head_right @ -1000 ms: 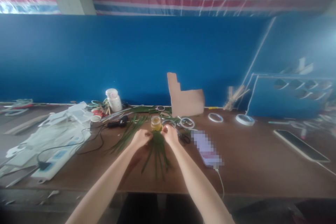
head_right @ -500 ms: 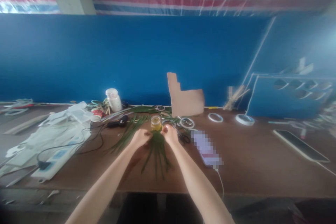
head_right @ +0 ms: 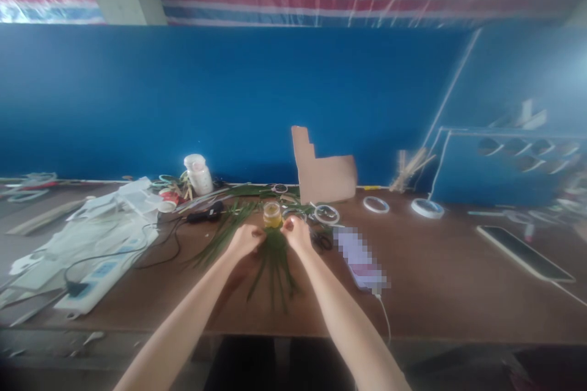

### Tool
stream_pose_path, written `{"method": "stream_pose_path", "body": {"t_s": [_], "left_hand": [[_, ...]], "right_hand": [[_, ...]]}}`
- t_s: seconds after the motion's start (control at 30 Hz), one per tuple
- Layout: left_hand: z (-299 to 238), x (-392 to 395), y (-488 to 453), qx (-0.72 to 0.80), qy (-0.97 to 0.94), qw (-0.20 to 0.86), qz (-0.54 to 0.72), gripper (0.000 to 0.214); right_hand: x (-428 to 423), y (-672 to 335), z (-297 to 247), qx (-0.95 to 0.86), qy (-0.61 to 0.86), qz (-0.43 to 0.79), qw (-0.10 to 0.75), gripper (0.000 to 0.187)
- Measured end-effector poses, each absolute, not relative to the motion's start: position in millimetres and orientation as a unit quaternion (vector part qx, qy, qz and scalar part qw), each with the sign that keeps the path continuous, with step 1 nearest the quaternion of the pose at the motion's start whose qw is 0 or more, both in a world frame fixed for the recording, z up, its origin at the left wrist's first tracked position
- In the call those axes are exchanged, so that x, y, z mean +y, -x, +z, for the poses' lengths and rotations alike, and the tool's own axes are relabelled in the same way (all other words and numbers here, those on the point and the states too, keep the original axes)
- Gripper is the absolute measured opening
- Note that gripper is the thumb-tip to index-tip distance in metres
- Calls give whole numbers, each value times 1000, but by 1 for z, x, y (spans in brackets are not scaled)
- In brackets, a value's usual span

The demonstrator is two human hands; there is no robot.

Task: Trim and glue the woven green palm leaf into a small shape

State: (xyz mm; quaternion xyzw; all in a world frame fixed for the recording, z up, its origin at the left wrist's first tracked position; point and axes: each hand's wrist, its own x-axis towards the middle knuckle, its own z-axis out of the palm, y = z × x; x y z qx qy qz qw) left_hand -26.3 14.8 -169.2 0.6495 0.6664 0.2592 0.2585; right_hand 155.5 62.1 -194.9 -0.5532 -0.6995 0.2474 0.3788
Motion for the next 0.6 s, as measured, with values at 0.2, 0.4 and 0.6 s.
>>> {"method": "stream_pose_path", "body": {"t_s": [0.2, 0.4, 0.6], "left_hand": [[-166, 13, 24, 662, -659, 187, 303, 13], [-166, 6, 17, 569, -741, 71, 349, 20], [-166, 1, 11, 491, -812, 89, 303, 25]], "right_hand": [[68, -165, -191, -673, 557, 232, 427, 7], [72, -170, -194, -672, 560, 232, 425, 6], [69, -170, -194, -695, 558, 241, 384, 6]]}}
